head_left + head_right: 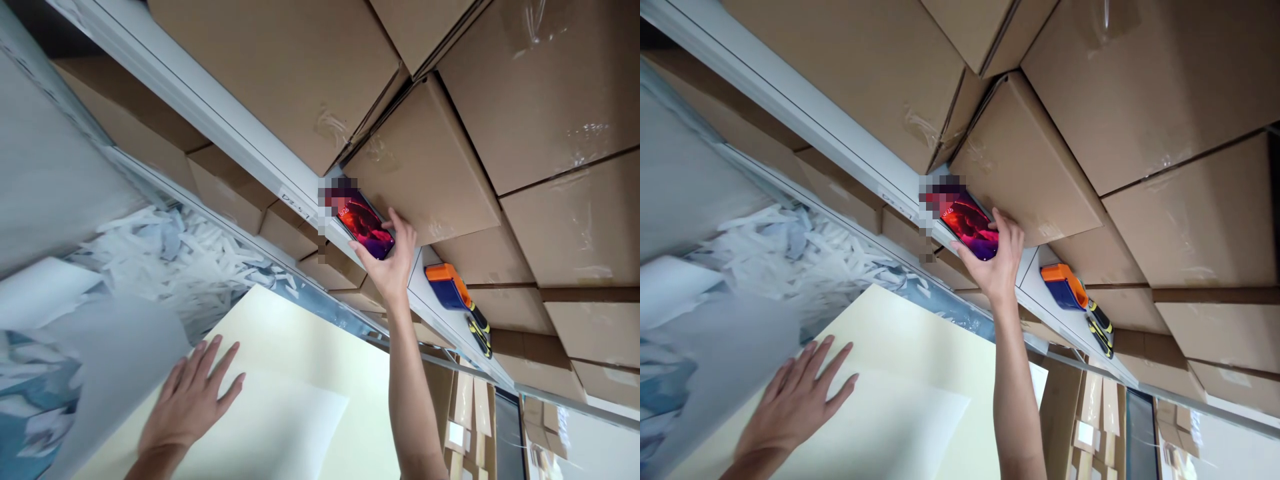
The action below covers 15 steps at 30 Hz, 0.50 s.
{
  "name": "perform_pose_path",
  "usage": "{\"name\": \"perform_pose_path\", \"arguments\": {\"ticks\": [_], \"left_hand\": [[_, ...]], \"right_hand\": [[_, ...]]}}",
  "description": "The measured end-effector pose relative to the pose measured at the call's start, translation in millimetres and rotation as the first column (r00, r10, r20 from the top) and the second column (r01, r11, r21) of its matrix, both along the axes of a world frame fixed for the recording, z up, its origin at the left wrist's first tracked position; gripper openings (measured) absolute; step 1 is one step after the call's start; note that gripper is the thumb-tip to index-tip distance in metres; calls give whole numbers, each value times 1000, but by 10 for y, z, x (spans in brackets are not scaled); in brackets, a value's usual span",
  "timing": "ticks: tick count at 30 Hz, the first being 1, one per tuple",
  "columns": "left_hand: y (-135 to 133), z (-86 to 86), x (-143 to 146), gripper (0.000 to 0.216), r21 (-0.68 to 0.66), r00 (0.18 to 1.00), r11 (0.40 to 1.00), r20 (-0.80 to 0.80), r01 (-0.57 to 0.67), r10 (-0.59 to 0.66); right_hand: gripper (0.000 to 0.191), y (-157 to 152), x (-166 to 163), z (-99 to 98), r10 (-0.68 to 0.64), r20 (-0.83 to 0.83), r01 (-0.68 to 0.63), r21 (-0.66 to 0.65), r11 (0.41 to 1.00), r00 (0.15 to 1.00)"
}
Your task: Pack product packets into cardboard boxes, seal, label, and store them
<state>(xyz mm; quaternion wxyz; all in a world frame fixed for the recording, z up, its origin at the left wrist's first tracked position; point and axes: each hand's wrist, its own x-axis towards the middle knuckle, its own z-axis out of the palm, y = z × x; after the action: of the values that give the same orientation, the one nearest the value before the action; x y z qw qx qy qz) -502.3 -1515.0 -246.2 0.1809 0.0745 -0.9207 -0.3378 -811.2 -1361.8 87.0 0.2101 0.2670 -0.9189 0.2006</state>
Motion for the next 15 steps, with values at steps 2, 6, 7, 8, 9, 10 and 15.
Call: {"name": "perform_pose_path", "arguments": {"ticks": [2,6,7,8,9,10,15], "left_hand": [[2,-5,3,86,-9,1000,1000,-2,-4,4],[1,0,15,88,-22,1000,1000,24,6,-6],[1,1,17,88,-18,1000,1000,29,9,-8],[0,0,18,88,-14,1000,1000,30,8,-8],[-1,-2,19,88,-12,1000,1000,27,7,-7],[-1,-5,18,88,-15,1000,1000,21,3,-3],[0,-9,10,87,-45,1000,999,5,-2,2]], "right_hand": [[81,10,37,-40,-22,-60,21,-24,999,998],[65,21,65,-127,-104,-225,83,-101,991,969],[62,24,61,-146,-129,-249,101,-124,987,960],[60,28,55,-164,-147,-253,114,-142,983,956],[60,33,47,-178,-156,-241,121,-152,981,958],[60,39,41,-189,-154,-218,121,-154,981,964],[58,65,57,-181,6,-166,-16,-63,998,986]]}}
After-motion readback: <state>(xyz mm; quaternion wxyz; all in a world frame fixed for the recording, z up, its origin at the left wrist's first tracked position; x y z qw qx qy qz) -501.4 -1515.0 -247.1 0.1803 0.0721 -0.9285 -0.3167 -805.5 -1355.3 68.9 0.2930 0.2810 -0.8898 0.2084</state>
